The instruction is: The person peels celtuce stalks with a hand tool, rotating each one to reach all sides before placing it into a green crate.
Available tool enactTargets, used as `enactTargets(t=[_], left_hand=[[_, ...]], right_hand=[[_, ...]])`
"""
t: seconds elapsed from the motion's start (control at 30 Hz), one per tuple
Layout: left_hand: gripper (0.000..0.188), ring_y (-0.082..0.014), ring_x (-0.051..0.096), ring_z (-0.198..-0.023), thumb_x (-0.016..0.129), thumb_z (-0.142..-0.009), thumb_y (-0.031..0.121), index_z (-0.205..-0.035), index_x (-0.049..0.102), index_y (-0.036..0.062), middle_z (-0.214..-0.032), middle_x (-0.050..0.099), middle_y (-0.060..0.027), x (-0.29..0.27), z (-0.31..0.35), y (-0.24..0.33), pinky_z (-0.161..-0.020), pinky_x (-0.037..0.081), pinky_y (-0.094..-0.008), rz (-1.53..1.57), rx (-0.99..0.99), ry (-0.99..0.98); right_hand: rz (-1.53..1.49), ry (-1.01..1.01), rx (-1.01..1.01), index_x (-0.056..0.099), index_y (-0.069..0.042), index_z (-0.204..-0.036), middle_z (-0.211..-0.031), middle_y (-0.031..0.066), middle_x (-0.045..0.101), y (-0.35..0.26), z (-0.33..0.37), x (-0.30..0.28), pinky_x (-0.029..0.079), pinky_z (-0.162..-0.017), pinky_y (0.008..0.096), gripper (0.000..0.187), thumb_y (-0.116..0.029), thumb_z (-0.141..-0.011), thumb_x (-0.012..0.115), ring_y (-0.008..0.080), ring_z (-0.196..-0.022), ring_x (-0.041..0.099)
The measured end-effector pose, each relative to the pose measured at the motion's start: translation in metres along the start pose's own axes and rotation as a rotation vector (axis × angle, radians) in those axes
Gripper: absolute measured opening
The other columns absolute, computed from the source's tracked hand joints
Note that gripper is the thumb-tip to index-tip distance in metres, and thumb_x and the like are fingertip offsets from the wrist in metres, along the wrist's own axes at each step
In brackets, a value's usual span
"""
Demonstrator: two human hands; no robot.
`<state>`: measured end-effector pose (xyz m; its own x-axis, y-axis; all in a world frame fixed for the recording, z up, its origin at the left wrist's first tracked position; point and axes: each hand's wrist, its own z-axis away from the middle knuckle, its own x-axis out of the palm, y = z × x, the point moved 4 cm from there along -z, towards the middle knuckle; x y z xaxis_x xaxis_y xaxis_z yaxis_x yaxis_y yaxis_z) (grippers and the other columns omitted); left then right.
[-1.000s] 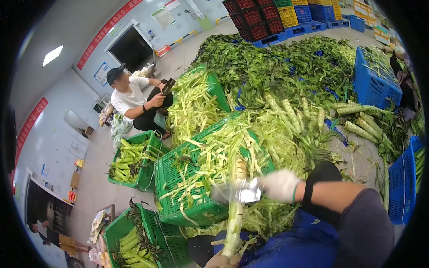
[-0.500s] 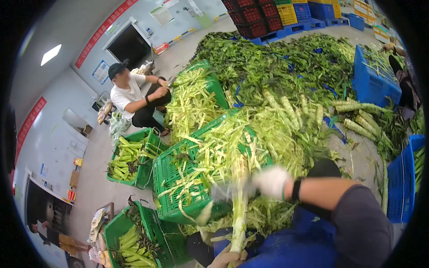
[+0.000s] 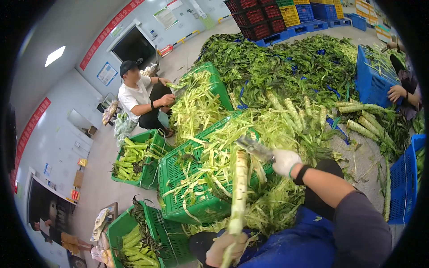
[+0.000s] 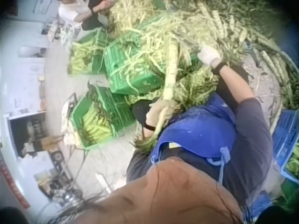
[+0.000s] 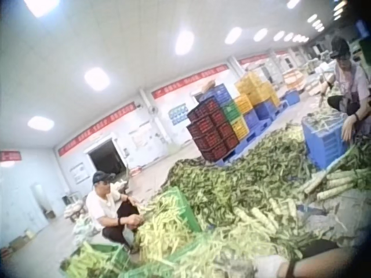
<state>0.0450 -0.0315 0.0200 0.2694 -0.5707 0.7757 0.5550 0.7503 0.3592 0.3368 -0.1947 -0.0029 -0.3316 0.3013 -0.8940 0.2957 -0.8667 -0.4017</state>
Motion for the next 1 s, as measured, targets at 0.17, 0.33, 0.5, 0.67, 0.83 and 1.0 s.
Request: enactTargets(t=[0.17, 0.33, 0.5, 0.67, 0.83, 1.0], left_hand=[[0.049, -0.0071, 0.043, -0.061, 0.061, -0.091, 0.02, -0.135, 0.042, 0.0107, -0.092, 0.051, -0.0024, -0.021, 0.005, -0.038, -0.051, 0.036, -0.0202, 0.271, -0.021, -0.045], [0.047, -0.0086, 0.045, -0.064, 0.062, -0.09, 0.022, -0.132, 0.045, 0.0103, -0.092, 0.052, -0.0033, -0.018, 0.006, -0.044, -0.053, 0.037, -0.0217, 0.141, -0.108, -0.021], [0.041, -0.0113, 0.049, -0.07, 0.064, -0.089, 0.024, -0.122, 0.05, 0.0052, -0.09, 0.055, -0.0056, 0.003, 0.007, -0.028, -0.058, 0.04, -0.0237, 0.0, 0.031, 0.198], [0.035, -0.011, 0.051, -0.057, 0.068, -0.086, 0.02, -0.117, 0.055, 0.0112, -0.083, 0.059, -0.0027, 0.001, 0.015, -0.04, -0.045, 0.04, -0.021, -0.071, 0.073, 0.111], [0.033, -0.0139, 0.058, -0.07, 0.065, -0.09, 0.021, -0.12, 0.056, 0.0113, -0.089, 0.062, -0.0032, 0.004, 0.004, -0.027, -0.055, 0.047, -0.0238, -0.031, 0.119, 0.221], [0.032, -0.0122, 0.058, -0.069, 0.064, -0.091, 0.021, -0.119, 0.056, 0.0094, -0.09, 0.061, -0.0022, 0.013, 0.013, -0.029, -0.056, 0.047, -0.022, -0.127, 0.195, 0.284]], right_hand=[[0.132, -0.312, -0.572, 0.067, -0.016, -0.099, -0.087, 0.0139, 0.07, -0.078, 0.1, -0.015, 0.056, -0.072, 0.0459, 0.019, -0.02, -0.083, 0.058, 0.0332, -0.085, 0.07], [0.303, -0.071, -0.22, 0.072, -0.015, -0.103, -0.087, 0.0152, 0.073, 0.006, -0.012, -0.036, 0.058, -0.065, 0.0426, 0.024, -0.015, -0.083, 0.057, 0.0309, -0.077, 0.072], [0.248, -0.289, -0.624, 0.07, -0.017, -0.108, -0.085, 0.0134, 0.073, -0.089, 0.063, -0.01, 0.059, -0.069, 0.0436, 0.031, -0.014, -0.08, 0.058, 0.0316, -0.08, 0.073], [0.36, -0.006, -0.336, 0.075, -0.018, -0.099, -0.084, 0.0104, 0.074, -0.012, -0.017, -0.035, 0.06, -0.066, 0.0411, 0.022, -0.016, -0.085, 0.058, 0.026, -0.077, 0.074], [0.257, -0.137, -0.386, 0.072, -0.017, -0.104, -0.081, 0.0111, 0.073, -0.045, 0.023, -0.024, 0.058, -0.059, 0.0405, 0.023, -0.015, -0.085, 0.058, 0.0272, -0.071, 0.072], [0.314, -0.098, -0.31, 0.072, -0.018, -0.104, -0.083, 0.0128, 0.073, -0.031, 0.023, -0.007, 0.058, -0.06, 0.0404, 0.022, -0.019, -0.088, 0.056, 0.0293, -0.073, 0.073]])
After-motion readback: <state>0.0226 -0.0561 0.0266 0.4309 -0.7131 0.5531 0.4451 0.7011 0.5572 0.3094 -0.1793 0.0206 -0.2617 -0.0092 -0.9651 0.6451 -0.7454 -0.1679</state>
